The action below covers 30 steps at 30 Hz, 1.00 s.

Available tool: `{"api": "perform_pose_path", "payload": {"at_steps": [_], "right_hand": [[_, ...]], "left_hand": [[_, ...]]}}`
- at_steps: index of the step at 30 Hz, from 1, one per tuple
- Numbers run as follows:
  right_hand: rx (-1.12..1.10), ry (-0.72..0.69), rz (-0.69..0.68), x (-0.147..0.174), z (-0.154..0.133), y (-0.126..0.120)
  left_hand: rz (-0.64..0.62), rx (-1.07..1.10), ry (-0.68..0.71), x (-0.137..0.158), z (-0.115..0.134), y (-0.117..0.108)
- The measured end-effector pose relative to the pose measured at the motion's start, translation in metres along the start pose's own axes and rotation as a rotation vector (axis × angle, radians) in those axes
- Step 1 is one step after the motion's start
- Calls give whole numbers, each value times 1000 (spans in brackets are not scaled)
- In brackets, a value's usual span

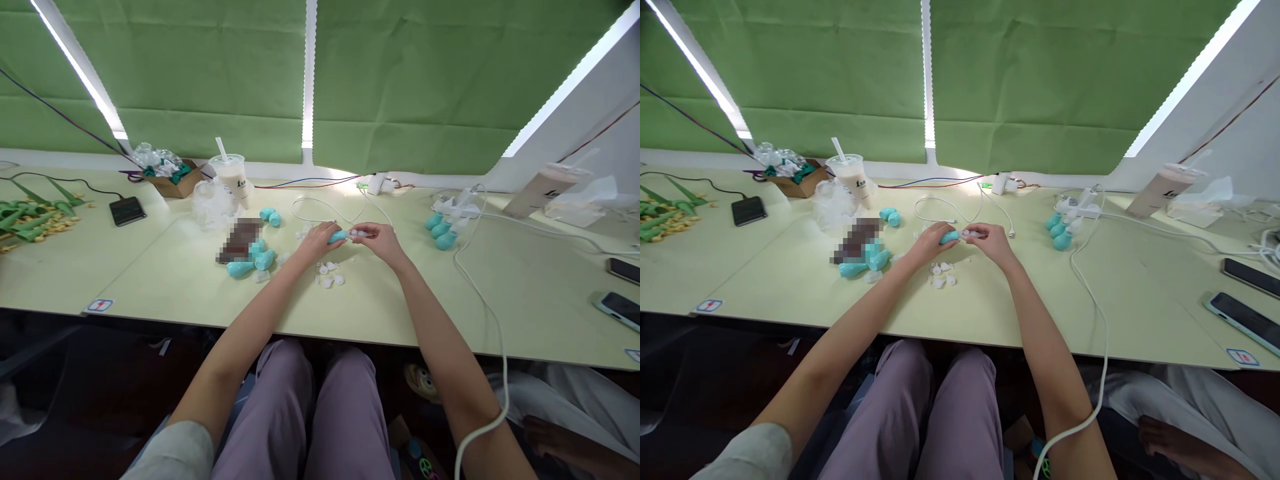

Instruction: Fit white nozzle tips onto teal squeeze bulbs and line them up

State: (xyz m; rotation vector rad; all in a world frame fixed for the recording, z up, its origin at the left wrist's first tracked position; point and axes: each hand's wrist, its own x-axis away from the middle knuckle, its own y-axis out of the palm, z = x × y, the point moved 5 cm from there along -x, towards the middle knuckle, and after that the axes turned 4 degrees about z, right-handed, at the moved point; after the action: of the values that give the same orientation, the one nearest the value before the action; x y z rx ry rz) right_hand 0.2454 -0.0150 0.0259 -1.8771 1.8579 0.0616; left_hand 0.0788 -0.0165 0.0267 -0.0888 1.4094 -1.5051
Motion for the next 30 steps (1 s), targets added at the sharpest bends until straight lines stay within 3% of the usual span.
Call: {"api": "perform_pose_path", "payload": {"at_steps": [16, 24, 30], "right_hand": [[-2, 104, -71, 5, 1, 4], [-151, 161, -82, 5, -3, 8], [-93, 153, -119, 6, 1, 8]], "left_hand": [[-78, -131, -4, 1, 4, 9], [-74, -155, -44, 0, 9, 8], [-150, -197, -17, 2, 11, 14]]}}
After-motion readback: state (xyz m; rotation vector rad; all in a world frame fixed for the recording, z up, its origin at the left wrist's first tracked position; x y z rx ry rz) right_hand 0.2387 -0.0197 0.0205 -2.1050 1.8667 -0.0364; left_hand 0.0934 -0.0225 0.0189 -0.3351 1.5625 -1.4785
